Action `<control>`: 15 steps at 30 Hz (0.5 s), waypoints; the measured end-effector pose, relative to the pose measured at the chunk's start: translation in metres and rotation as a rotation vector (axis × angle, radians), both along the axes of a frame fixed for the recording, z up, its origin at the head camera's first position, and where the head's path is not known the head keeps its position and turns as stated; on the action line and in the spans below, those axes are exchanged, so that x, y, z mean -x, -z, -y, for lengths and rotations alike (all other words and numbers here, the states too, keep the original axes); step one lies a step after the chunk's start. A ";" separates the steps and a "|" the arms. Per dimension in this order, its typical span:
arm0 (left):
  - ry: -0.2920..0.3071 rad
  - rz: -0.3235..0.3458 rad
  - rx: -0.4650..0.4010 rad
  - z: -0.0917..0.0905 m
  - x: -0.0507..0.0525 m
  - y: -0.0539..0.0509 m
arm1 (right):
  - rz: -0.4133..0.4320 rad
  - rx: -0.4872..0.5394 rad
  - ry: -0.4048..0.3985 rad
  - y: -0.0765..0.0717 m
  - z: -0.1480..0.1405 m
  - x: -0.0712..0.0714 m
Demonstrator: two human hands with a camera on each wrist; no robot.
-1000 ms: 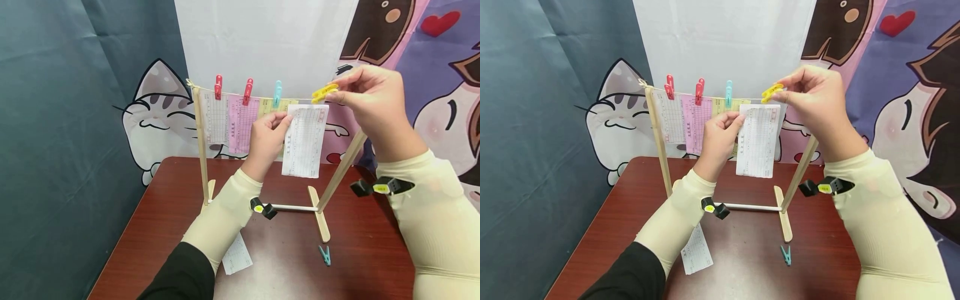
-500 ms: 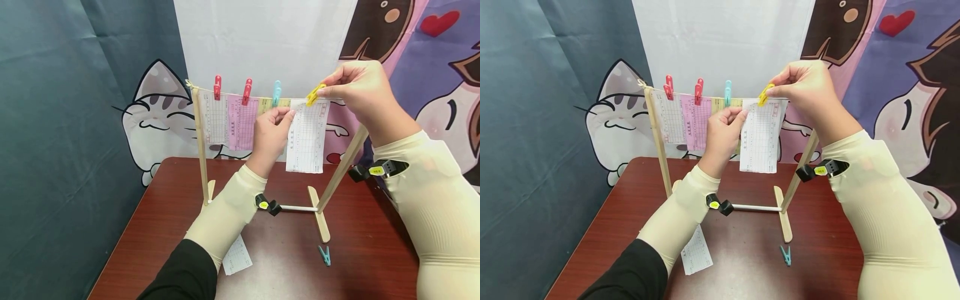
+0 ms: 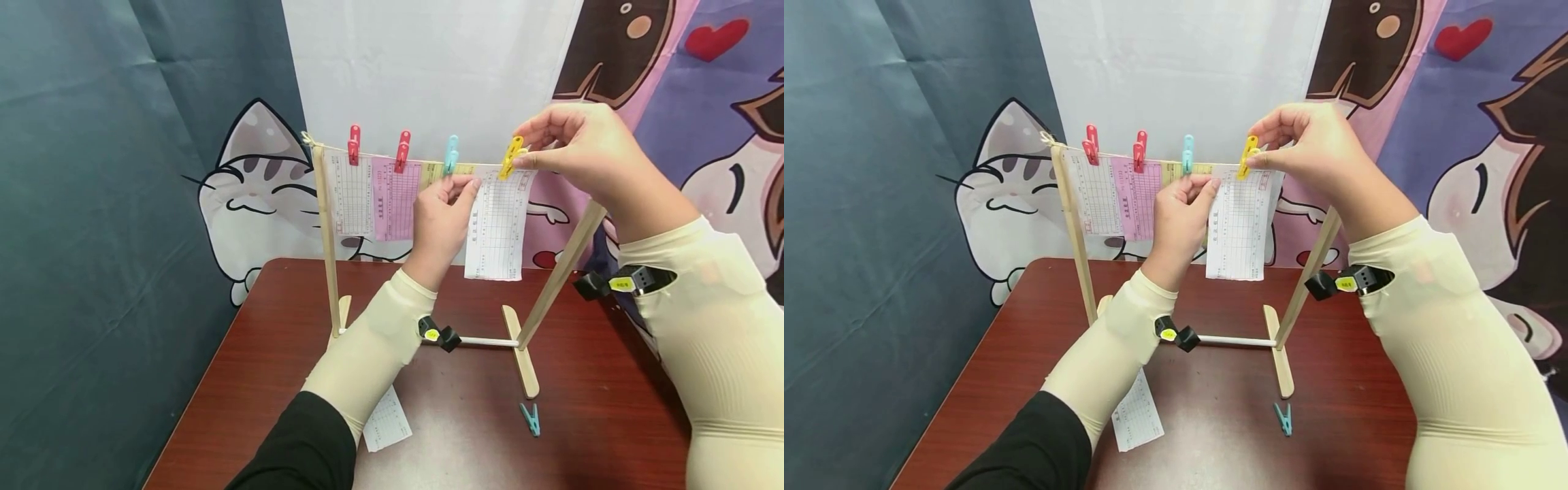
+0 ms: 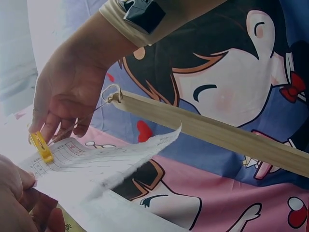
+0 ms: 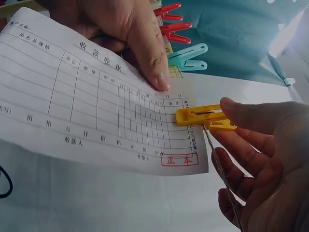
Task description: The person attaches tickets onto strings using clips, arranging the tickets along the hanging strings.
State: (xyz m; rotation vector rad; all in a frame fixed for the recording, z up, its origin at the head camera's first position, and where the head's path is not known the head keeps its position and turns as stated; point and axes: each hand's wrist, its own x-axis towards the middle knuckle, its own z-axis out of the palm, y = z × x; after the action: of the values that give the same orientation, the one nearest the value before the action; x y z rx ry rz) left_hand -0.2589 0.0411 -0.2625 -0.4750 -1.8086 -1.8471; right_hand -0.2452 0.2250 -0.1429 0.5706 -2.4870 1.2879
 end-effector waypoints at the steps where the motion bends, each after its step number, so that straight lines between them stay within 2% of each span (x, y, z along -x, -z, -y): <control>1: -0.001 -0.005 0.002 0.000 0.000 0.000 | -0.014 -0.016 0.002 0.000 -0.001 0.000; 8: 0.028 -0.003 0.012 0.000 -0.002 0.003 | -0.037 -0.044 -0.001 0.004 -0.005 -0.001; 12: 0.044 0.014 0.006 0.000 -0.004 0.004 | -0.064 -0.108 0.050 0.006 -0.005 -0.003; 15: 0.034 0.021 0.020 0.001 -0.005 0.004 | -0.088 -0.158 0.097 0.006 -0.005 -0.005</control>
State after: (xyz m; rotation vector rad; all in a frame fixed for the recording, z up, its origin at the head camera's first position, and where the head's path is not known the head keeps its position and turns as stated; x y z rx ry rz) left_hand -0.2537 0.0405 -0.2667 -0.4979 -1.8449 -1.8651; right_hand -0.2402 0.2304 -0.1494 0.5234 -2.5245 1.0158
